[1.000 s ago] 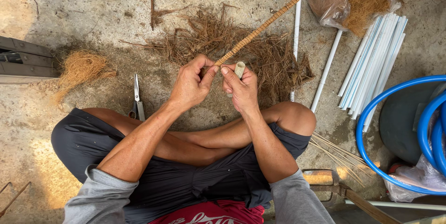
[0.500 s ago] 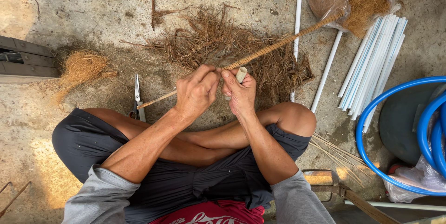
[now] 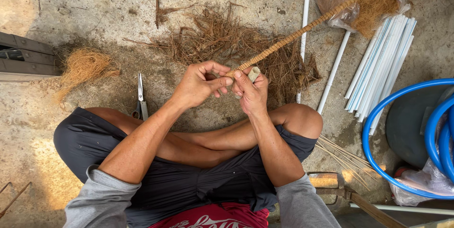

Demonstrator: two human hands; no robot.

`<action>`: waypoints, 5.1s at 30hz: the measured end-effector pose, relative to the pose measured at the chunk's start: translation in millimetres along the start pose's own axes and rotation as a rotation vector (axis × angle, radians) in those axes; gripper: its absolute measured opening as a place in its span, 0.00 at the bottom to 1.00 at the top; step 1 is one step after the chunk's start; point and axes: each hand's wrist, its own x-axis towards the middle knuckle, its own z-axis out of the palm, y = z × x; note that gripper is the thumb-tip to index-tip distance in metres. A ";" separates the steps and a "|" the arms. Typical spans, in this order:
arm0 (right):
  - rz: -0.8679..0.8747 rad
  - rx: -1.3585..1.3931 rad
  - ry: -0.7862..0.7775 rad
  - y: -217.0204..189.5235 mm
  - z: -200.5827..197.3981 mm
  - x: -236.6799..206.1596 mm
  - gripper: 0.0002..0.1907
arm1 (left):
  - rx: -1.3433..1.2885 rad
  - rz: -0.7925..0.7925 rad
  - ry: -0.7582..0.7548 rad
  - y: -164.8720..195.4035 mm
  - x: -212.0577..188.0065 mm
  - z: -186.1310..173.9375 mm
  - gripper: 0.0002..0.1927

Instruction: The person sits on the floor and weaves coconut coir fibers around a cylindrical core to form a broom handle. They repeatedly wrap and tighten the fibers by hand, gradually extending the woven section along the length of the handle.

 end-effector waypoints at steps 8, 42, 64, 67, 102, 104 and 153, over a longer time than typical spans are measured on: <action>0.010 0.001 -0.069 -3.1 -4.4 -1.9 0.03 | -0.179 -0.128 -0.142 6.5 -4.3 -8.3 0.06; 0.067 0.009 -0.023 4.4 4.8 0.5 0.07 | 0.210 0.215 0.204 -7.1 -1.3 1.5 0.02; -0.010 -0.015 0.092 11.6 7.8 -4.0 0.06 | 0.181 0.241 0.171 -9.9 -3.5 8.7 0.08; 0.000 -0.018 0.080 9.5 5.3 -3.3 0.05 | 0.244 0.190 0.115 -8.9 -3.0 7.2 0.13; 0.020 -0.016 -0.097 3.3 -0.5 -2.1 0.05 | -0.232 -0.014 0.012 1.3 -0.6 -8.7 0.05; 0.028 -0.020 -0.095 3.4 -0.8 -2.1 0.05 | -0.199 0.034 0.040 0.4 0.2 -8.5 0.05; -0.046 -0.292 0.093 6.5 2.7 -3.8 0.09 | 0.167 -0.203 -0.035 1.1 -1.4 -4.1 0.15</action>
